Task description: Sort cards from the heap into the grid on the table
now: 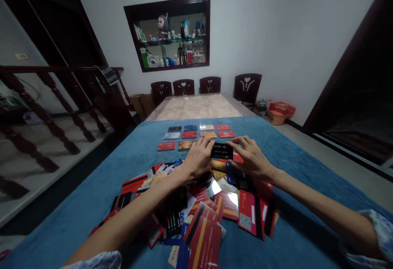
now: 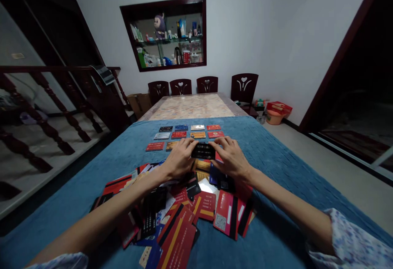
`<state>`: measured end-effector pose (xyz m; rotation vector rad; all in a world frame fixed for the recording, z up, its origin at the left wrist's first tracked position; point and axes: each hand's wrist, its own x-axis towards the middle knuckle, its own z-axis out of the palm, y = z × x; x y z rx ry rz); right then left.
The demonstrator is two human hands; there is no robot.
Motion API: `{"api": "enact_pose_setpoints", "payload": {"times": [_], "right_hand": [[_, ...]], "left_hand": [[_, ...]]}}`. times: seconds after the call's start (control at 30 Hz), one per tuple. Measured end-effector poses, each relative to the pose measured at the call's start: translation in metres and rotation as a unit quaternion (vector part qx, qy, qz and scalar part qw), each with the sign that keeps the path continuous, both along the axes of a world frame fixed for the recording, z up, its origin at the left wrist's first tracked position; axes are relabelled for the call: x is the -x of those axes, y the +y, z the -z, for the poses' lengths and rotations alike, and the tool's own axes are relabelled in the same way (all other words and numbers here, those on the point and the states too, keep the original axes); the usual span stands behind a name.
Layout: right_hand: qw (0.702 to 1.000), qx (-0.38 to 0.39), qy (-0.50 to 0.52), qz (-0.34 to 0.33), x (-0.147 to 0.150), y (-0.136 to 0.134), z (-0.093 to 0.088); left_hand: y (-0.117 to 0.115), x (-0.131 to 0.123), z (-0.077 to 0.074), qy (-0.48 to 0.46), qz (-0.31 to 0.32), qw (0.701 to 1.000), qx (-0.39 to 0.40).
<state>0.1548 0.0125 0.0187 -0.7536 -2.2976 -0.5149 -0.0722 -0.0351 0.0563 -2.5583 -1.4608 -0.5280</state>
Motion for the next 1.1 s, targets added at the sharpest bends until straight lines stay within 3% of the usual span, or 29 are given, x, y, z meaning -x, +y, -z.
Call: {"api": "enact_pose_setpoints", "payload": {"times": [0.5, 1.1], "right_hand": [[0.991, 0.073, -0.099, -0.045, 0.073, 0.051, -0.029], [0.962, 0.190, -0.195, 0.026, 0.172, 0.113, -0.068]], "left_hand": [[0.029, 0.066, -0.021, 0.121, -0.045, 0.991, 0.020], [0.096, 0.137, -0.039, 0.181, -0.159, 0.968, 0.067]]}}
